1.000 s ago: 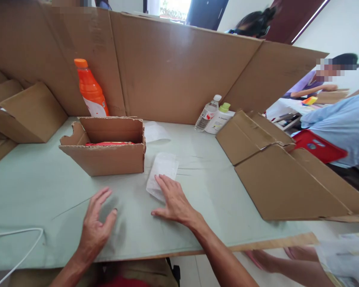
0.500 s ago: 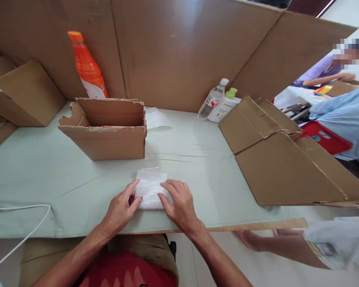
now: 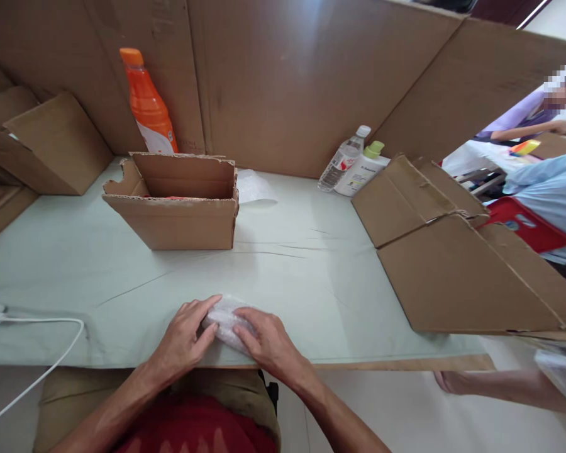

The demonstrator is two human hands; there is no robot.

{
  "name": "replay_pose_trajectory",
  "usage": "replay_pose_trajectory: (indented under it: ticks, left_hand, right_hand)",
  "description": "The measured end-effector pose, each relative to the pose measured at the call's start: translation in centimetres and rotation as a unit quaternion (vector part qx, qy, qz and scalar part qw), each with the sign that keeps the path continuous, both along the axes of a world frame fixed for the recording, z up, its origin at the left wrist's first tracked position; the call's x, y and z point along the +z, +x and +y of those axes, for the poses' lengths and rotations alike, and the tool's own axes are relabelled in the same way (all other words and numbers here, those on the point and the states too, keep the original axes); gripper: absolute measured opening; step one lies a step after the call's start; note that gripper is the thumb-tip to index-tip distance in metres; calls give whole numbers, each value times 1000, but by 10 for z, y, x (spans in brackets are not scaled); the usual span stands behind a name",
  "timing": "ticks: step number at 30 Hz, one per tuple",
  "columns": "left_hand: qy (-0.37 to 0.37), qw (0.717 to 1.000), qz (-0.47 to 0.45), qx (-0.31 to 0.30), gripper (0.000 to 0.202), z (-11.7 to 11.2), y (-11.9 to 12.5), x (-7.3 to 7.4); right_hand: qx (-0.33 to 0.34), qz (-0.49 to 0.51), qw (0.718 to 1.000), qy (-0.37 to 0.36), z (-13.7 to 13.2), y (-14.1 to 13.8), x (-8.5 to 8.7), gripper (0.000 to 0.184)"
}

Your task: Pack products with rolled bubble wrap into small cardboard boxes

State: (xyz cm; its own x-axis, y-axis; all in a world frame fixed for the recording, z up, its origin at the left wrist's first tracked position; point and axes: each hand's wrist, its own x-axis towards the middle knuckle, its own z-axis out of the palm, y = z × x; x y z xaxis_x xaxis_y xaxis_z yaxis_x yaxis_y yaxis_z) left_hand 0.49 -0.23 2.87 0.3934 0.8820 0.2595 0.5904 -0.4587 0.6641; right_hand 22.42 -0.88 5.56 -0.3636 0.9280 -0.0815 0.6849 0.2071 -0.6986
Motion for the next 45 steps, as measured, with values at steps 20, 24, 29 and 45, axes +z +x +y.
replay_pose_trajectory:
  ticks: [20,24,29,45]
  left_hand:
    - [-29,997,-65,-24,67,9,3,24]
    - [178,984,-12,18,64,53,-20,70]
    - [337,921,76,179,47,124,-53,111]
    - [280,958,9,60,24,30,-57,116]
  right_hand:
    - [-48,105,993,-13,16,-2,21,50]
    - [-58,89,993,46,39,8,50,15]
    - [-76,73,970,220,70,23,94,14]
    - [227,-405,828,315,155,-91,149,8]
